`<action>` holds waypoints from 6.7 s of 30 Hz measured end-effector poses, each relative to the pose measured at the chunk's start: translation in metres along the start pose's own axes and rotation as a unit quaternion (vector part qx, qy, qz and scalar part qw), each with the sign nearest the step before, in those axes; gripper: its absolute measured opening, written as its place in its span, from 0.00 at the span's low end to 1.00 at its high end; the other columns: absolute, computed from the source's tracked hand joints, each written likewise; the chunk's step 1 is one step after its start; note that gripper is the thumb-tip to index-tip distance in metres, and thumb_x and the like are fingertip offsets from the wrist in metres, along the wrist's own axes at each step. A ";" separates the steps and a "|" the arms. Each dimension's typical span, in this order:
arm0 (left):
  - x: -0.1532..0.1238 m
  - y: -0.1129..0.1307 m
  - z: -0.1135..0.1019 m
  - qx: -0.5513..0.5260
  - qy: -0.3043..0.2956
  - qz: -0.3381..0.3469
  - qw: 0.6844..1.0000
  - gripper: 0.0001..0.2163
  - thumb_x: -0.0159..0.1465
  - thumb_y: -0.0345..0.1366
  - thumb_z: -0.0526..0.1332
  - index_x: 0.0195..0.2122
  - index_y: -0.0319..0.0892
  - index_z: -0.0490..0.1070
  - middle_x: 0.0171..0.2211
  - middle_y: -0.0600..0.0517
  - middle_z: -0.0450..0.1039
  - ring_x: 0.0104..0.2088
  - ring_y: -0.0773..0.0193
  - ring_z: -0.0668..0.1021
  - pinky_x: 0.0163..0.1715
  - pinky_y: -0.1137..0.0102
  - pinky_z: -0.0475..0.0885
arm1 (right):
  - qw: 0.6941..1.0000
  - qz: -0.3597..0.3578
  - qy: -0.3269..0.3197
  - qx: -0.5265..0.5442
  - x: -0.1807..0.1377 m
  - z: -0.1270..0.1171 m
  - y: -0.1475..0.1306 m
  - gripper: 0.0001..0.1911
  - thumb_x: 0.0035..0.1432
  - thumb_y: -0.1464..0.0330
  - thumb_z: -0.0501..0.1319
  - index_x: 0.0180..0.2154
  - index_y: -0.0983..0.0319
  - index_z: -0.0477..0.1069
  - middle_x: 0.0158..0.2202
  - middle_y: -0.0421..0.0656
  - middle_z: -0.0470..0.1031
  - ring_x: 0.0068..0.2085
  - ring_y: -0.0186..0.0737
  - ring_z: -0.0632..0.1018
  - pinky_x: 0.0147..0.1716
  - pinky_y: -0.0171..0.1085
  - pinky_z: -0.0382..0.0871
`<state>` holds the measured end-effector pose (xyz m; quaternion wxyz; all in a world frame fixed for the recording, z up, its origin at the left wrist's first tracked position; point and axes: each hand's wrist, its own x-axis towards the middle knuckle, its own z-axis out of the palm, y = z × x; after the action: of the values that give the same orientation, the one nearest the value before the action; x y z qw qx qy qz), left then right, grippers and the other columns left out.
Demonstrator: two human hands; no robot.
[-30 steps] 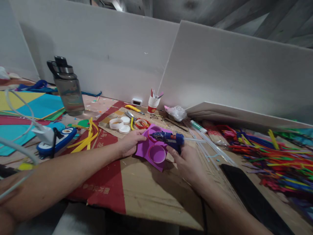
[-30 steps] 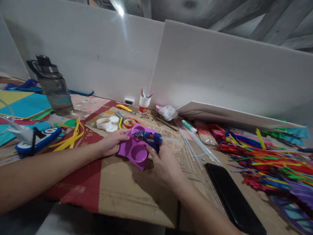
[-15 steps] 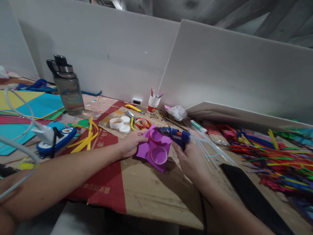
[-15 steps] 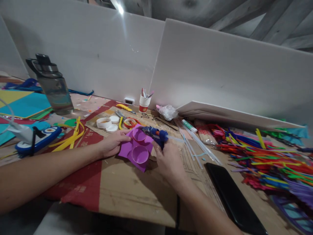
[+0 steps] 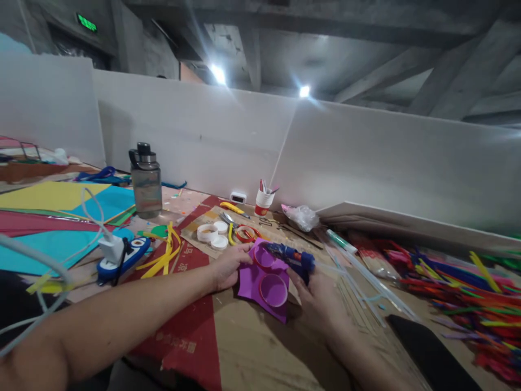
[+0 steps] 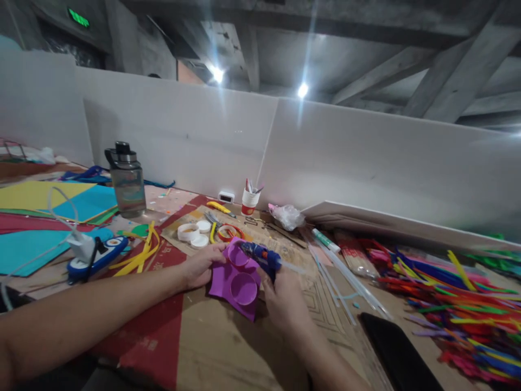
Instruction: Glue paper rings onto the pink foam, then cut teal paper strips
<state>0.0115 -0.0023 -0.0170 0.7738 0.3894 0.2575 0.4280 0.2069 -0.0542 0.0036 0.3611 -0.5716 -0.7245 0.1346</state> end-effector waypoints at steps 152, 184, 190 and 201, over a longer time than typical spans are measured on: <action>0.008 0.003 0.008 0.016 -0.046 -0.017 0.999 0.15 0.57 0.23 0.58 0.45 0.35 0.72 0.40 0.41 0.77 0.34 0.61 0.81 0.38 0.67 0.76 | 0.997 -0.014 0.023 -0.073 -0.001 -0.008 0.006 0.20 0.62 0.59 0.50 0.44 0.64 0.73 0.38 0.52 0.78 0.40 0.52 0.77 0.38 0.45 0.68; 0.011 0.002 0.006 -0.008 0.030 0.065 0.997 0.06 0.61 0.27 0.58 0.35 0.34 0.74 0.30 0.46 0.78 0.28 0.67 0.79 0.31 0.74 0.75 | 0.982 -0.025 0.075 -0.171 -0.005 -0.008 0.008 0.17 0.60 0.62 0.52 0.42 0.63 0.73 0.35 0.52 0.77 0.37 0.49 0.76 0.35 0.42 0.66; 0.011 0.004 0.010 0.007 0.055 0.101 0.993 0.08 0.62 0.28 0.57 0.40 0.36 0.73 0.32 0.47 0.79 0.28 0.67 0.78 0.31 0.73 0.74 | 0.984 -0.019 0.066 -0.167 -0.007 -0.007 0.008 0.19 0.61 0.59 0.50 0.43 0.65 0.72 0.35 0.53 0.76 0.36 0.51 0.76 0.32 0.43 0.66; 0.010 -0.002 0.010 0.044 0.048 0.098 0.993 0.08 0.57 0.34 0.64 0.37 0.36 0.72 0.31 0.47 0.77 0.28 0.65 0.77 0.29 0.71 0.73 | 0.973 -0.063 0.078 -0.206 -0.004 -0.007 0.012 0.14 0.61 0.64 0.51 0.41 0.64 0.71 0.36 0.52 0.75 0.37 0.49 0.75 0.34 0.42 0.65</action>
<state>0.0244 0.0015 -0.0141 0.6967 0.4253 0.2736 0.5087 0.2203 -0.0555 0.0000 0.2984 -0.5959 -0.7407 -0.0853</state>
